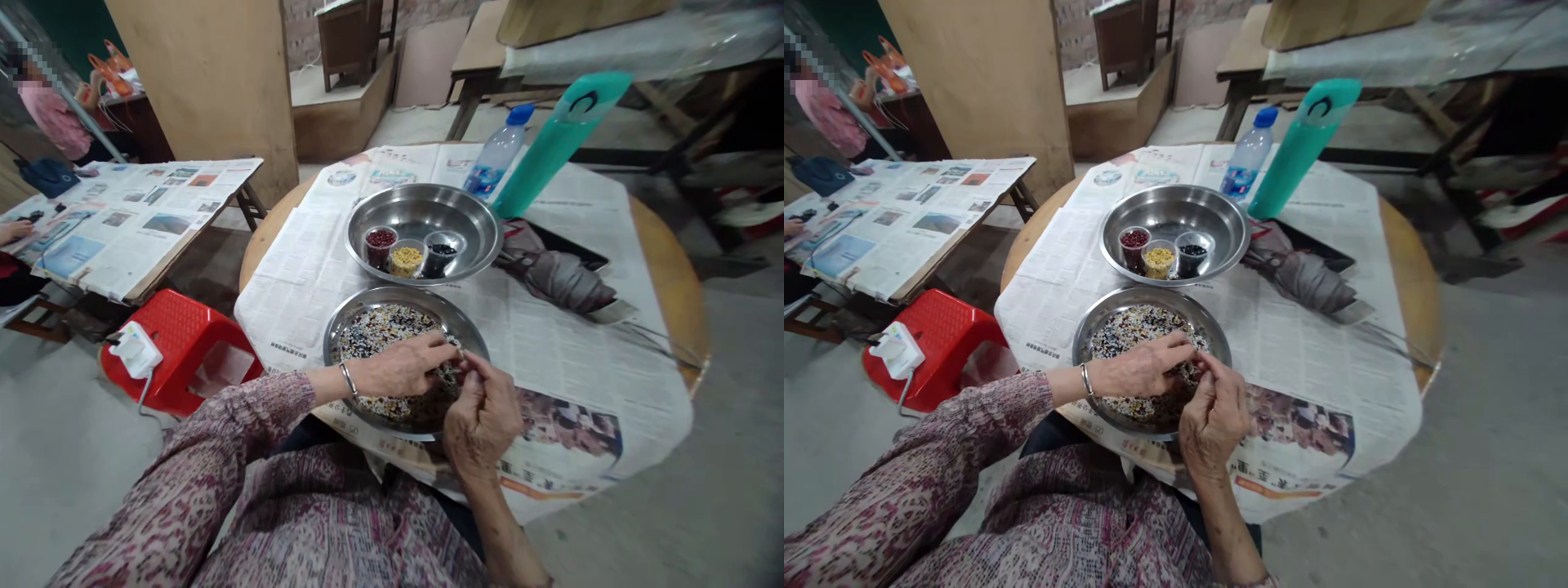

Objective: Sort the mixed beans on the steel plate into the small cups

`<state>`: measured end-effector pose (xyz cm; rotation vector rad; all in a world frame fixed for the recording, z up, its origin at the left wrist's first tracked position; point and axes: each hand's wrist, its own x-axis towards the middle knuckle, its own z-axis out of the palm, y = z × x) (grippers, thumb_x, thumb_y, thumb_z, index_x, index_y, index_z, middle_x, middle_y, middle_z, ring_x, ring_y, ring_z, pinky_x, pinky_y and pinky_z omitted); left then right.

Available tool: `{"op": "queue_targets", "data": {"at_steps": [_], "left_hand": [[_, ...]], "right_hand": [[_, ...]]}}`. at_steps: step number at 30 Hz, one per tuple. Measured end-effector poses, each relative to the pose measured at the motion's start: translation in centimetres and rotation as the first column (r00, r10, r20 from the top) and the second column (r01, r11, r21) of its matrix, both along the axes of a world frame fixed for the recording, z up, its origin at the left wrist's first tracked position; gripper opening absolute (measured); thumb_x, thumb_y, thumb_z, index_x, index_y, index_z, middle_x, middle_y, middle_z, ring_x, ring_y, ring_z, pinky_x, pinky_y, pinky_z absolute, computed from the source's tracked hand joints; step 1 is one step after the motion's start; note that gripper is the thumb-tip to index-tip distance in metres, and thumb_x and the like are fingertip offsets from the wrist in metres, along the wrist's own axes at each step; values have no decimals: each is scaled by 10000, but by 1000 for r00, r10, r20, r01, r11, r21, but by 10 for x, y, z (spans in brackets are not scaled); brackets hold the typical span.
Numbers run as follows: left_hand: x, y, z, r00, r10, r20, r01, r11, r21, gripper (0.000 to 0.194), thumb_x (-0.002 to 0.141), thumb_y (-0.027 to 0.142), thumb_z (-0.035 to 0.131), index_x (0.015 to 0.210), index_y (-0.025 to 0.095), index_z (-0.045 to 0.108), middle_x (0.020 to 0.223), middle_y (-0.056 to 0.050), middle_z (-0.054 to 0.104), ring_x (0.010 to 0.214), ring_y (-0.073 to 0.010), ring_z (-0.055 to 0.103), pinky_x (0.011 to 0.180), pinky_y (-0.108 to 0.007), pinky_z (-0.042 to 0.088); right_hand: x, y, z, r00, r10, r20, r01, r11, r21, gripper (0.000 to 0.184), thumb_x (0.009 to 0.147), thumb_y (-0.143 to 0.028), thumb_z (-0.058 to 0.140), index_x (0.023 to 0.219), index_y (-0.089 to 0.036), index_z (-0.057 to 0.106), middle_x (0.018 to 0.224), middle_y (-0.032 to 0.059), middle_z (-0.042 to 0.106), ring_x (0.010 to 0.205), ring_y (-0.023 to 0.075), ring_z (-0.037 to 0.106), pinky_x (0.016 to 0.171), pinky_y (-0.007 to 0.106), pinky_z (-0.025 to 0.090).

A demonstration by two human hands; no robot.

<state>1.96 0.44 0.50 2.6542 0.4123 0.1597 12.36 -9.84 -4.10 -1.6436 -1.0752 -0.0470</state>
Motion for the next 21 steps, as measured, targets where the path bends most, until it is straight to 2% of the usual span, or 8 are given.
{"op": "queue_targets", "data": {"at_steps": [3, 5, 9, 11, 14, 18, 21], "left_hand": [[7, 9, 1, 987, -131, -97, 145, 979, 147, 523, 817, 336, 712, 1262, 128, 531, 1410, -172, 449, 1301, -317, 414, 1087, -480, 401], [10, 14, 1, 970, -172, -170, 203, 960, 190, 560, 813, 376, 719, 1296, 166, 531, 1442, -155, 428, 1325, -347, 391, 1072, -506, 402], [15, 21, 2, 947, -191, -259, 243, 952, 184, 333, 941, 165, 507, 1272, 157, 547, 1298, -117, 543, 1185, -232, 525, 945, -332, 474], [10, 24, 7, 950, -129, -286, 183, 968, 174, 312, 958, 91, 411, 1232, 129, 554, 1182, -105, 589, 1041, -185, 586, 828, -277, 488], [-11, 26, 16, 955, -16, -297, 72, 981, 179, 236, 962, 109, 414, 1124, 136, 583, 1090, -81, 599, 929, -167, 603, 743, -263, 481], [-38, 30, 25, 973, 101, -207, -55, 975, 216, 190, 977, 236, 477, 1115, 188, 598, 1174, -64, 562, 1047, -194, 563, 837, -300, 490], [-38, 35, 20, 955, 249, -160, -199, 940, 277, 345, 935, 391, 576, 1216, 190, 566, 1270, -94, 513, 1157, -255, 496, 927, -380, 482]], "right_hand": [[0, 0, 1, 1000, -20, 4, 20, 1000, 2, 340, 981, -320, 401, 1108, -147, 664, 1013, 123, 690, 938, 212, 637, 858, 374, 475], [0, 0, 1, 1000, -17, 13, 17, 1000, -4, 344, 982, -323, 398, 1117, -149, 662, 1042, 127, 688, 964, 216, 633, 876, 380, 467], [0, 1, 1, 1000, -20, 17, 21, 999, -26, 353, 981, -335, 399, 1115, -144, 664, 1006, 124, 686, 928, 210, 626, 861, 368, 464], [0, 1, 1, 1000, -20, 16, 20, 999, -37, 355, 979, -338, 400, 1111, -142, 665, 982, 119, 681, 909, 207, 622, 850, 363, 465], [0, 1, 1, 1000, -10, 19, 11, 999, -33, 344, 975, -333, 407, 1102, -147, 666, 980, 113, 681, 909, 201, 624, 850, 356, 466], [1, 1, -1, 1000, 1, 18, 0, 999, -35, 330, 969, -331, 420, 1107, -157, 664, 974, 104, 686, 902, 198, 633, 848, 354, 474], [2, 1, -2, 1000, 1, 29, 0, 999, -35, 329, 967, -330, 426, 1107, -155, 666, 979, 109, 692, 906, 203, 640, 847, 357, 482]]}}
